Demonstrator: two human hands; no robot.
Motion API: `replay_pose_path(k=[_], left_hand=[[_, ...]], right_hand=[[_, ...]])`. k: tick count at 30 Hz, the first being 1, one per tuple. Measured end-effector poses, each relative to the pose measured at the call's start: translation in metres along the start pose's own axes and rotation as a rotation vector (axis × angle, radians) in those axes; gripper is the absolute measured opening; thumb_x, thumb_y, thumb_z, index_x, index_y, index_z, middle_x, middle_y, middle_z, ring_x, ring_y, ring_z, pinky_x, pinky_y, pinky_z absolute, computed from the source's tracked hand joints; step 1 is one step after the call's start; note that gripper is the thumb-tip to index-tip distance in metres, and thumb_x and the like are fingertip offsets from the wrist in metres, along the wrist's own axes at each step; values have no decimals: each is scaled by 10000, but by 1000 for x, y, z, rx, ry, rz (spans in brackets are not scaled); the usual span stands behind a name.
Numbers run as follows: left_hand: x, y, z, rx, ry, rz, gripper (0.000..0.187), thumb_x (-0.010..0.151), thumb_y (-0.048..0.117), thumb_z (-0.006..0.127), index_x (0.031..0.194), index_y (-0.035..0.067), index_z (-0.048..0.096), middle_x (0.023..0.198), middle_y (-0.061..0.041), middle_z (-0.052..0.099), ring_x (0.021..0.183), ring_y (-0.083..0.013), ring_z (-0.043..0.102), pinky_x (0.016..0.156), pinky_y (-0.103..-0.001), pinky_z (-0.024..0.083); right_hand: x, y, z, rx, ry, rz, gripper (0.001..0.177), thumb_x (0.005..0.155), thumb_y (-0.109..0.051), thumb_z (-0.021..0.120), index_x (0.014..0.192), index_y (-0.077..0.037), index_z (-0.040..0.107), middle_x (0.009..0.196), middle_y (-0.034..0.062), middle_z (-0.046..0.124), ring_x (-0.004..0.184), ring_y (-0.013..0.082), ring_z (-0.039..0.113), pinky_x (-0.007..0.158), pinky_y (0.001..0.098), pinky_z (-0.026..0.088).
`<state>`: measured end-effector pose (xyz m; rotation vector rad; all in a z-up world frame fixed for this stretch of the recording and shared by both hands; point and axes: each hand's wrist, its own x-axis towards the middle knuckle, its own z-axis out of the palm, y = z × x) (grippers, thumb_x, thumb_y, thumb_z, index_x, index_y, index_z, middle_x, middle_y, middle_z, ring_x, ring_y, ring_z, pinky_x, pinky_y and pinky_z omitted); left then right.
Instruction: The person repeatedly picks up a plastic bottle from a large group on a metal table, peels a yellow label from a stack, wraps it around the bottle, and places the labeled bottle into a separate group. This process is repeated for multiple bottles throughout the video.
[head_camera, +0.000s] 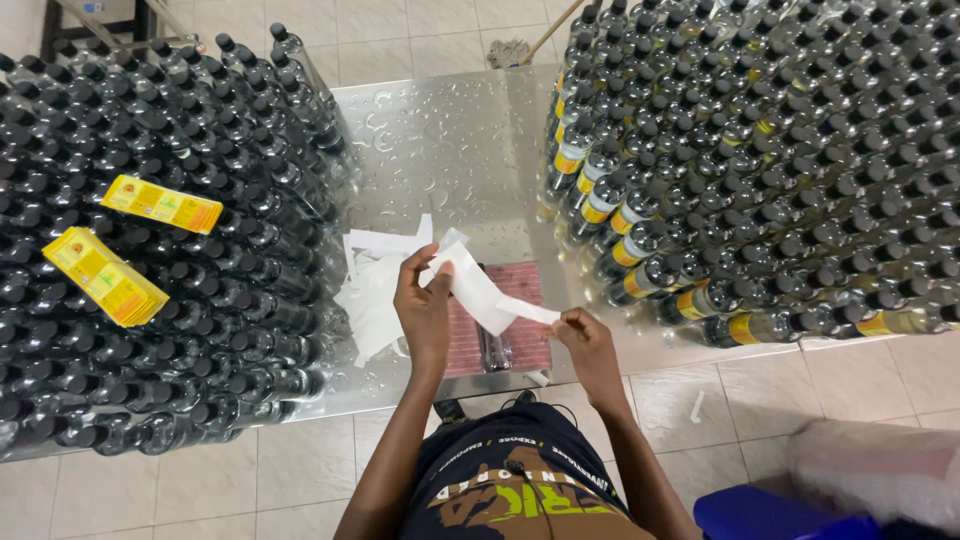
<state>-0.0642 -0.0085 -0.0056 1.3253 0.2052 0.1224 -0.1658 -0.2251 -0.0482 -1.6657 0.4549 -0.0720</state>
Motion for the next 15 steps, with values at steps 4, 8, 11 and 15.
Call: replay_pose_path(k=[4, 8, 11, 15], left_hand=[[3, -20, -1, 14, -16, 54, 353, 1060, -22, 686, 1399, 59, 635, 1167, -24, 578, 941, -75, 685, 926, -316, 629], [-8, -29, 7, 69, -185, 35, 451, 1030, -10, 733, 1460, 84, 634, 1157, -79, 698, 920, -96, 698, 915, -338, 618], [-15, -24, 14, 60, -278, 31, 458, 1011, 29, 773, 1451, 86, 658, 1140, -101, 757, 898, -96, 727, 824, -296, 634], [-14, -29, 12, 79, -331, 45, 439, 1003, 79, 793, 1427, 67, 679, 1190, -153, 785, 975, -189, 786, 804, -340, 665]], right_hand=[[1, -37, -14, -50, -25, -48, 335, 1031, -141, 660, 1284, 63, 740, 1230, 337, 759, 1243, 464, 719, 1090, 574, 537], [12, -56, -9, -28, -6, -236, 305, 1048, -179, 708, 1302, -25, 779, 1213, 205, 800, 1221, 338, 753, 1084, 481, 580], [19, -70, 5, -24, -58, -298, 268, 1009, -147, 769, 1251, -40, 810, 1161, 155, 819, 1149, 254, 765, 1036, 424, 601], [25, -67, 17, 66, -121, -259, 164, 974, -95, 801, 1116, -14, 816, 956, 128, 785, 918, 159, 716, 912, 386, 624]])
